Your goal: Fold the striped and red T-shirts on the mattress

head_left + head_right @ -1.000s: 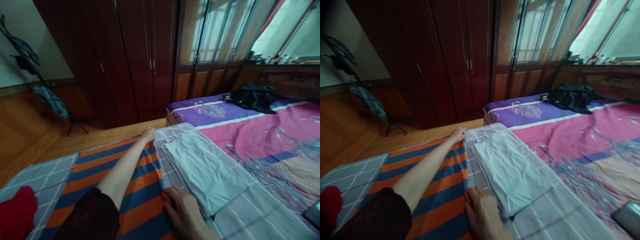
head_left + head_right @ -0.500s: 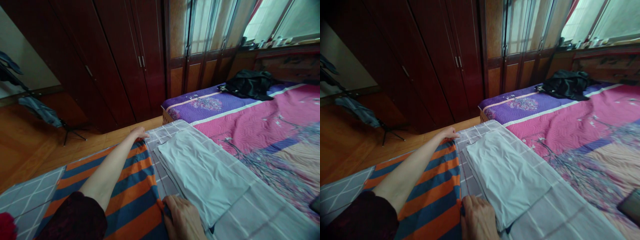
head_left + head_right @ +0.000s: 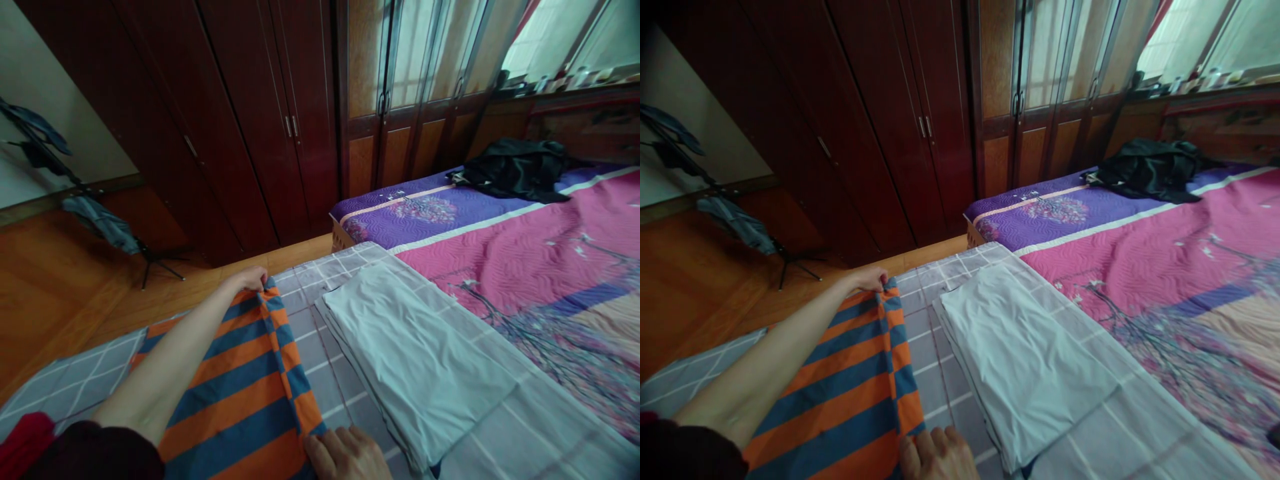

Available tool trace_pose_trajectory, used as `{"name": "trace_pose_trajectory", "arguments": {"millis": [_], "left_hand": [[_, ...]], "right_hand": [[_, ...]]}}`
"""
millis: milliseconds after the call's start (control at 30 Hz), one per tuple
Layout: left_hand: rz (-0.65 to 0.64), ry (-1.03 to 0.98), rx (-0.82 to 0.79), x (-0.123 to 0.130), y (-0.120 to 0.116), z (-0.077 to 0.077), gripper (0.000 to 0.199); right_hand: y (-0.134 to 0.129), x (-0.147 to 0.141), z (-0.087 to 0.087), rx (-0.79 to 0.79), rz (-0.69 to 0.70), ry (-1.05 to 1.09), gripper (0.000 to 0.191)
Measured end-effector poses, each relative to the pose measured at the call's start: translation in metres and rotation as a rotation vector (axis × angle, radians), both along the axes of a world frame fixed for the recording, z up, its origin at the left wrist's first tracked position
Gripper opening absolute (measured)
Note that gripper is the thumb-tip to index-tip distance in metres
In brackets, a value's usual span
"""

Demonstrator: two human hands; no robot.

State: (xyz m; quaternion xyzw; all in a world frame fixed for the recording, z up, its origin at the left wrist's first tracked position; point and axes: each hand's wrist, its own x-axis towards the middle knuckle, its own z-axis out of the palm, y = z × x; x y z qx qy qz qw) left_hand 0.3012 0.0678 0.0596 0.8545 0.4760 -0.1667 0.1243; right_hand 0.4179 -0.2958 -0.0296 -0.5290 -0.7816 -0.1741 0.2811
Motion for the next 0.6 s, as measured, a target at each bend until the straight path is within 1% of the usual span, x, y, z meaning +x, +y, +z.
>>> {"name": "trace_pose_trajectory", "arguments": {"millis": [67,200,400,500,600], "left_hand": [[0.019,-0.066,-0.018,-0.014,0.000,-0.004,0.015],[0.059,-0.194,-0.044,-0.032,-0.003,-0.010,0.020],[0.133,-0.264,-0.037,-0.040,-0.004,-0.024,0.020],[0.165,-0.298,-0.044,-0.043,-0.002,-0.031,0.024],[0.193,-0.357,-0.050,-0.045,-0.001,-0.035,0.024]], "right_hand": [[-0.001,0.000,-0.001,-0.032,0.007,-0.007,0.009],[0.000,0.001,0.001,-0.029,0.005,-0.001,0.012],[0.002,0.003,0.001,-0.022,0.015,0.021,0.015],[0.003,0.001,-0.005,-0.029,0.006,0.032,0.014],[0.005,-0.004,-0.014,0.043,-0.038,0.069,0.021]]}}
